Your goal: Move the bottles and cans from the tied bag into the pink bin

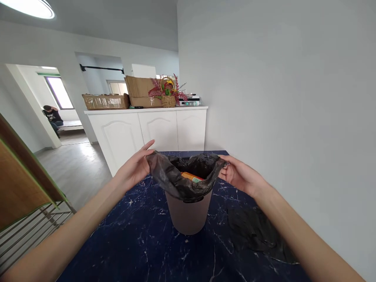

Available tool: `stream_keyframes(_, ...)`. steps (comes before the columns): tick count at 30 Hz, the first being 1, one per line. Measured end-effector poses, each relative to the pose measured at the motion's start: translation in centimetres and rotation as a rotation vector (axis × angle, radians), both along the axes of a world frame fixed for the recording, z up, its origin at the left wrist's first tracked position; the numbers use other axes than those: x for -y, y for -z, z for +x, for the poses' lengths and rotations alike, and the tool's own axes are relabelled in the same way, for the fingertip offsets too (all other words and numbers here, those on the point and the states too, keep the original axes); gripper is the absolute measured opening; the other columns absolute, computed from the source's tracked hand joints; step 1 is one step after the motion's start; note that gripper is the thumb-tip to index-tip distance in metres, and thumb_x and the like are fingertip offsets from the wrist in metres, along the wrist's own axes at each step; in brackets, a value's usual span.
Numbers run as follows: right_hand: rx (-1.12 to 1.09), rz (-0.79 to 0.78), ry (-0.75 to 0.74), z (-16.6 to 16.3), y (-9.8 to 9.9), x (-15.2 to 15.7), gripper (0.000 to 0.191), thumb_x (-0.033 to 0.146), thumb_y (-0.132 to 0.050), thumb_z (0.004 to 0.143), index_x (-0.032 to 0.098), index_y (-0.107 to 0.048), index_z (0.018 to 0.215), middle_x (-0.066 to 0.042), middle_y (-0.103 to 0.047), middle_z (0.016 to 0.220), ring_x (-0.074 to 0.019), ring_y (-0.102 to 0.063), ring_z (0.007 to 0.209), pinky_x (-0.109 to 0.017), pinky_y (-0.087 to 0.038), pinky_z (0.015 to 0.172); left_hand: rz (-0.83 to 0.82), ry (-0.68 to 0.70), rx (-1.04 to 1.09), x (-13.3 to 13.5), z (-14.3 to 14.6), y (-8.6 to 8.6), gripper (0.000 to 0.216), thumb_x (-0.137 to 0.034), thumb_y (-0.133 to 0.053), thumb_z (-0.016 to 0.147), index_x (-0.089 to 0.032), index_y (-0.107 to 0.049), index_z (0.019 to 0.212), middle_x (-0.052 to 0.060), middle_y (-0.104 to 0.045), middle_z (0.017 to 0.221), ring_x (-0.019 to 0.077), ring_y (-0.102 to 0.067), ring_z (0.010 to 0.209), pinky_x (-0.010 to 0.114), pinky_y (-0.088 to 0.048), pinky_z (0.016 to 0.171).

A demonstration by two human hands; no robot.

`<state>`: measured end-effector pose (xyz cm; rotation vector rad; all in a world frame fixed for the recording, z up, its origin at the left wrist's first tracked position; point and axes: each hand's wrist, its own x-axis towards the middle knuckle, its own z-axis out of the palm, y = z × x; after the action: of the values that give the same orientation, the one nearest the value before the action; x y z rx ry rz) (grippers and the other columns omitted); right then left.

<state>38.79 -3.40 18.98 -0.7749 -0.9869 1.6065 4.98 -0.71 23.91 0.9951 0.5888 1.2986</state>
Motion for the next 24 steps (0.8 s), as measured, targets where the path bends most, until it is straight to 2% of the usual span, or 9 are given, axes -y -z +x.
stream_keyframes(4, -0.099, 0.004, 0.059, -0.4, -1.0, -1.9, 0.023, 0.024, -0.077, 0.085, 0.024, -0.058, 0.072, 0.003, -0.068, 0.067, -0.0142, -0.067, 0.065, -0.027, -0.061, 0.074, 0.043, -0.021, 0.068, -1.0, 2.3, -1.1, 0.058, -0.006, -0.076, 0.084, -0.014, -0.059, 0.138, 0.002, -0.075, 0.084, 0.0149, -0.074, 0.078, 0.027, -0.057, 0.08)
stream_keyframes(8, -0.135, 0.051, 0.077, -0.5, -2.1, -3.2, 0.03, 0.022, -0.074, 0.086, 0.026, -0.05, 0.069, 0.004, -0.063, 0.061, -0.0141, -0.064, 0.058, -0.028, -0.06, 0.069, 0.071, -0.009, 0.087, -1.9, 4.2, -2.2, 0.049, -0.005, -0.077, 0.081, -0.014, -0.063, 0.127, 0.003, -0.075, 0.087, 0.0144, -0.073, 0.08, 0.027, -0.056, 0.084)
stream_keyframes(11, -0.174, 0.082, 0.087, -0.6, -3.3, -3.7, 0.026, 0.019, -0.07, 0.086, 0.026, -0.051, 0.071, 0.005, -0.063, 0.062, -0.0137, -0.064, 0.059, -0.027, -0.059, 0.07, 0.114, -0.01, 0.099, -2.5, 5.2, -3.2, 0.043, -0.006, -0.078, 0.08, -0.015, -0.065, 0.12, 0.002, -0.073, 0.084, 0.0139, -0.073, 0.079, 0.026, -0.055, 0.081)
stream_keyframes(15, -0.273, 0.043, 0.148, -0.8, -4.6, -4.3, 0.019, 0.013, -0.062, 0.087, 0.025, -0.053, 0.074, 0.004, -0.062, 0.06, -0.0137, -0.061, 0.056, -0.027, -0.056, 0.064, 0.198, -0.046, 0.136, -3.2, 6.0, -4.4, 0.038, -0.005, -0.077, 0.08, -0.016, -0.066, 0.115, 0.0, -0.071, 0.08, 0.0117, -0.07, 0.075, 0.024, -0.052, 0.074)
stream_keyframes(18, -0.287, 0.024, 0.198, -0.7, -4.7, -5.2, 0.017, 0.01, -0.06, 0.086, 0.024, -0.054, 0.077, 0.004, -0.061, 0.06, -0.0142, -0.061, 0.056, -0.028, -0.056, 0.062, 0.195, -0.098, 0.152, -3.4, 6.5, -5.1, 0.035, -0.003, -0.076, 0.08, -0.014, -0.066, 0.112, 0.0, -0.071, 0.08, 0.0107, -0.068, 0.072, 0.024, -0.05, 0.071)
stream_keyframes(24, -0.335, -0.054, 0.371, -0.1, -3.5, -7.6, 0.023, 0.006, -0.053, 0.088, 0.026, -0.046, 0.078, 0.004, -0.06, 0.062, -0.0145, -0.064, 0.058, -0.03, -0.061, 0.066, 0.125, -0.208, 0.162, -4.6, 7.8, -5.2, 0.033, -0.002, -0.077, 0.079, -0.014, -0.064, 0.107, 0.001, -0.07, 0.081, 0.0115, -0.067, 0.069, 0.025, -0.049, 0.068)
